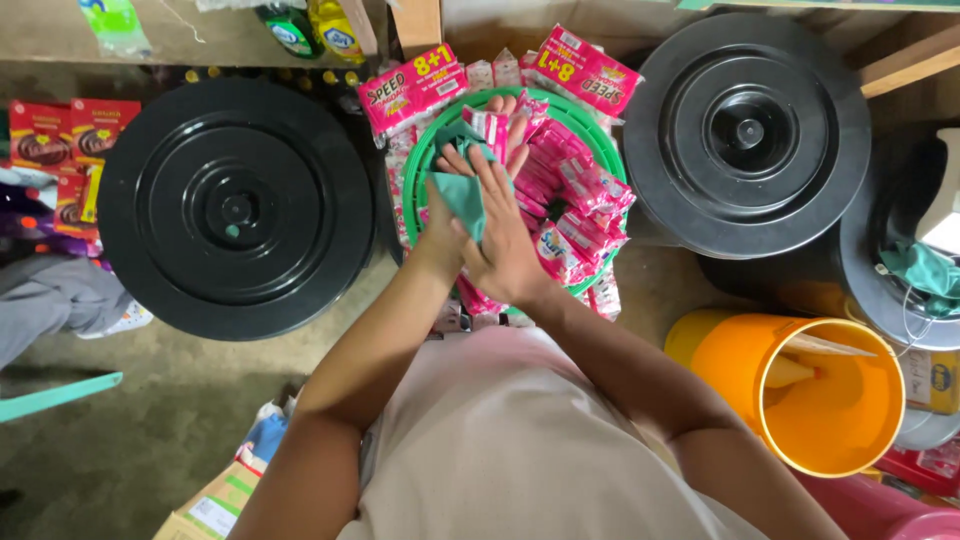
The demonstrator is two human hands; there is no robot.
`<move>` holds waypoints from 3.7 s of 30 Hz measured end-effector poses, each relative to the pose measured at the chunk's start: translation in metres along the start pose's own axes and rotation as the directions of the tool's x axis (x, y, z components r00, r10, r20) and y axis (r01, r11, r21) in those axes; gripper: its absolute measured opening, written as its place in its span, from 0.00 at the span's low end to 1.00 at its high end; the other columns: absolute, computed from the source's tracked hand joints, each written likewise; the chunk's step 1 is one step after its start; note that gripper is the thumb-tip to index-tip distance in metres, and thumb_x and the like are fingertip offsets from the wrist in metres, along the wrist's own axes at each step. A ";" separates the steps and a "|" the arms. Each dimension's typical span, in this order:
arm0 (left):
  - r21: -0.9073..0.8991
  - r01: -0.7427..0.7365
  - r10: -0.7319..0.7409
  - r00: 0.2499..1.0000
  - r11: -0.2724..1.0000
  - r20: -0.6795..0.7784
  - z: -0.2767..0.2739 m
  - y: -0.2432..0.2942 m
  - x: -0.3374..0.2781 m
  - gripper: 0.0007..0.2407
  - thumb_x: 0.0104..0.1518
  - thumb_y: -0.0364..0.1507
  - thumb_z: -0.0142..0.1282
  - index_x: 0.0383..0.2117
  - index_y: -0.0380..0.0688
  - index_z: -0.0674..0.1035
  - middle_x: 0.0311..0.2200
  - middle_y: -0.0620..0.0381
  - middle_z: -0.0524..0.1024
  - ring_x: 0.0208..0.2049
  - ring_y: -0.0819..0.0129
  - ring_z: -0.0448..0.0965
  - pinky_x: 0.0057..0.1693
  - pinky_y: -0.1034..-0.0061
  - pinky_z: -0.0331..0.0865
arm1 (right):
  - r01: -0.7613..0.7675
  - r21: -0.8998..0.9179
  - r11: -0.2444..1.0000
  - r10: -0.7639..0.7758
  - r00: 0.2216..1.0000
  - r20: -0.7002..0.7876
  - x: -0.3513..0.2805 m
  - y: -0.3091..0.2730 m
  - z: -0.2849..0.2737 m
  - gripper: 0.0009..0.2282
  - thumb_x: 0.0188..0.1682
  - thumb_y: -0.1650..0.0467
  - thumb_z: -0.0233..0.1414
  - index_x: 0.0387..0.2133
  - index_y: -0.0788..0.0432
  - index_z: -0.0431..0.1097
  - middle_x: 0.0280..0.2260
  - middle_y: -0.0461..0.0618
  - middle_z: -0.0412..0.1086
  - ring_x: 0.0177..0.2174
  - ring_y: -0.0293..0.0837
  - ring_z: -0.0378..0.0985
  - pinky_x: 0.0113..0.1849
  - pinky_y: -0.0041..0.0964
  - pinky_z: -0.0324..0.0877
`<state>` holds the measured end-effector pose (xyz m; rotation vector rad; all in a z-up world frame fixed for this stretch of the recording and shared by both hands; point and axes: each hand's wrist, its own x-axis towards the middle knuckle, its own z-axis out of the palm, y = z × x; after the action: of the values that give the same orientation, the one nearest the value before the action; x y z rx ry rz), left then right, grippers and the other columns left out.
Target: Cleaning and wiping down individual detergent sachets before organizing them on a shelf.
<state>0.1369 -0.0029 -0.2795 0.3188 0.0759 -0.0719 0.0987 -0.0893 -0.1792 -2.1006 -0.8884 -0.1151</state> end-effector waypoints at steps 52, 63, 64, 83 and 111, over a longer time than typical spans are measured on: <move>0.052 0.104 -0.098 0.988 0.993 -0.118 0.021 0.034 -0.026 0.18 0.68 0.38 0.57 0.59 0.43 0.74 0.44 0.57 0.80 0.41 0.69 0.80 0.49 0.74 0.75 | -0.104 0.990 -0.095 0.455 0.880 0.136 0.025 0.053 -0.035 0.25 0.62 0.59 0.39 0.64 0.67 0.58 0.61 0.58 0.67 0.58 0.52 0.72 0.62 0.50 0.66; 0.271 -0.187 0.131 0.968 0.944 0.213 0.033 0.037 -0.024 0.23 0.71 0.42 0.50 0.68 0.49 0.63 0.64 0.49 0.66 0.59 0.60 0.72 0.60 0.64 0.68 | -0.175 0.590 0.788 0.327 0.931 -0.160 -0.006 0.038 0.010 0.23 0.64 0.61 0.38 0.67 0.64 0.56 0.64 0.60 0.62 0.64 0.55 0.65 0.65 0.49 0.59; 0.273 -0.184 0.127 0.969 0.944 0.213 0.033 0.036 -0.023 0.23 0.71 0.42 0.50 0.68 0.49 0.63 0.64 0.49 0.66 0.59 0.60 0.72 0.60 0.64 0.68 | -0.175 0.590 0.788 0.329 0.930 -0.163 -0.005 0.021 0.007 0.23 0.64 0.61 0.38 0.67 0.64 0.56 0.64 0.60 0.62 0.64 0.55 0.65 0.65 0.49 0.59; 0.080 0.073 -0.084 0.985 0.994 0.154 0.005 0.047 -0.005 0.28 0.68 0.45 0.44 0.72 0.49 0.58 0.73 0.59 0.55 0.75 0.59 0.53 0.77 0.61 0.49 | -0.082 0.090 0.993 0.087 0.995 -0.049 0.015 -0.020 0.012 0.25 0.56 0.72 0.46 0.67 0.62 0.53 0.70 0.59 0.53 0.72 0.58 0.44 0.71 0.57 0.38; 0.125 0.115 -0.111 0.993 0.985 -0.042 0.005 0.006 -0.031 0.26 0.72 0.44 0.39 0.73 0.47 0.59 0.73 0.55 0.58 0.74 0.59 0.55 0.74 0.64 0.52 | -0.346 0.310 0.885 0.396 0.911 -0.113 0.034 0.045 0.014 0.22 0.58 0.69 0.46 0.66 0.60 0.58 0.65 0.60 0.59 0.68 0.59 0.57 0.68 0.54 0.50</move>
<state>0.1066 0.0027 -0.2704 0.4437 0.1240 -0.1844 0.1490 -0.0780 -0.2056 -1.9157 -0.3577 0.0318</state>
